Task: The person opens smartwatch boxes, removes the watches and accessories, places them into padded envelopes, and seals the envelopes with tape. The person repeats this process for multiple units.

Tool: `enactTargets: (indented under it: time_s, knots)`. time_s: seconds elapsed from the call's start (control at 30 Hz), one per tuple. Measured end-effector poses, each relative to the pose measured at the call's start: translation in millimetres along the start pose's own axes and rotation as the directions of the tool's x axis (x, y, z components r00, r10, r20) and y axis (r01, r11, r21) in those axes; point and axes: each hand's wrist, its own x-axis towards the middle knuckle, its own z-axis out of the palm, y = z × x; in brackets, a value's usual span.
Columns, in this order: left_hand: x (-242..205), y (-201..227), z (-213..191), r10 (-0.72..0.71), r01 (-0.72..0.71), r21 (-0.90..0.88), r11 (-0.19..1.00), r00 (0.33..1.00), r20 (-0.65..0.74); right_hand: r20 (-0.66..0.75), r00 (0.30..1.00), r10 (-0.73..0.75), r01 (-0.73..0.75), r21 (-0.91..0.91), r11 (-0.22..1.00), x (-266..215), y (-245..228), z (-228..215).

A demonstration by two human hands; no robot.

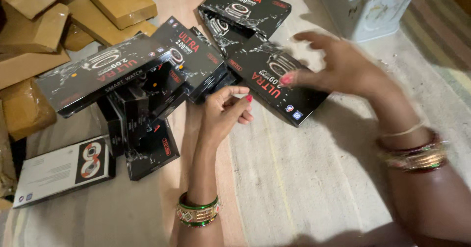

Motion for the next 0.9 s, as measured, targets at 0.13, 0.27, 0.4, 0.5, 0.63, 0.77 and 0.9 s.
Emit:
enactTargets:
  time_s: [0.13,0.27,0.4,0.5,0.63,0.77,0.9]
  knots:
    - [3,-6,-1,-0.020,0.020,0.008,1.000,1.000,-0.005,0.120,0.988,-0.092,0.130,-0.365,0.922,-1,-33,41]
    - [7,-2,10,-0.048,0.046,-0.086,0.995,0.999,-0.024,0.200,0.977,0.073,-0.036,-0.186,0.982,-4,-28,22]
    - [23,4,49,-0.060,0.066,-0.432,0.899,0.998,0.028,0.285,0.954,0.087,-0.137,0.160,0.978,-11,-12,-14]
    - [36,9,72,0.016,0.059,-0.534,0.843,0.991,0.135,0.198,0.973,0.118,-0.156,0.186,0.970,-13,-7,-23]
    - [52,7,78,0.046,0.126,-0.660,0.740,0.970,0.237,0.194,0.981,-0.022,-0.048,0.345,0.938,-10,1,-25]
    - [53,0,71,0.084,0.211,-0.784,0.584,0.945,0.317,0.221,0.969,-0.112,0.012,0.410,0.912,-8,1,-19]
    - [51,-1,70,0.069,0.184,-0.755,0.630,0.954,0.291,0.236,0.969,-0.076,-0.024,0.391,0.920,-9,-5,-16]
